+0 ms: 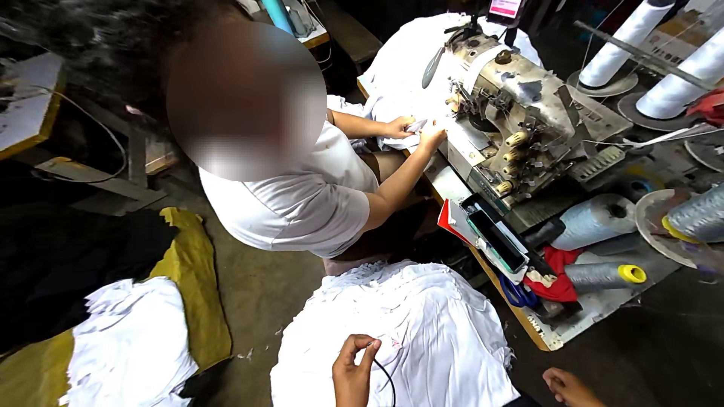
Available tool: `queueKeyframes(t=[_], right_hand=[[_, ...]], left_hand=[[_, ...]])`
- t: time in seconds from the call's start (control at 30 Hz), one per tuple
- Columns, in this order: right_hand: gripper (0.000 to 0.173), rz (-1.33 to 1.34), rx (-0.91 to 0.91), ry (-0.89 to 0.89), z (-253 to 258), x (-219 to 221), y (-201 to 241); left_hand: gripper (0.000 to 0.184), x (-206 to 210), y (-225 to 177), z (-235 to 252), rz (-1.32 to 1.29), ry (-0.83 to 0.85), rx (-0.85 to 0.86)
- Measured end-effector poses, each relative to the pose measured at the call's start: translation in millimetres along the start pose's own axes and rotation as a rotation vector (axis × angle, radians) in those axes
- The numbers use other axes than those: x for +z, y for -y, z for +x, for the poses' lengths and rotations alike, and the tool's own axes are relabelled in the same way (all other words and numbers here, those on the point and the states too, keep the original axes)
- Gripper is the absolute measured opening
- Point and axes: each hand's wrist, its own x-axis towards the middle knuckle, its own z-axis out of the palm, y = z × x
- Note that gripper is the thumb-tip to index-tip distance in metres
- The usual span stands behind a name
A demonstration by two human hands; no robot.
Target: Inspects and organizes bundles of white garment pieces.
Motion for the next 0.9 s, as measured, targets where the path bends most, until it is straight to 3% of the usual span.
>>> queueKeyframes(t=[0.13,0.57,0.9], right_hand=[[0.032,-0.01,0.015,0.003,-3.4,0.9,4.9],[0.032,-0.004,0.009,0.008,-2.2,1.8,3.7],[0.033,0.0,-0.007,0.021,-1.7,0.4,1.9]], left_hand=[[0.005,-1.6,7.2,-0.5,-0.021,-0.011,0.029],[0.01,2.5,-3.8,-1.7,-0.205,0.013,-0.161],[0.012,9.4,-7.9,5.8,-0.205,0.008,-0.182]])
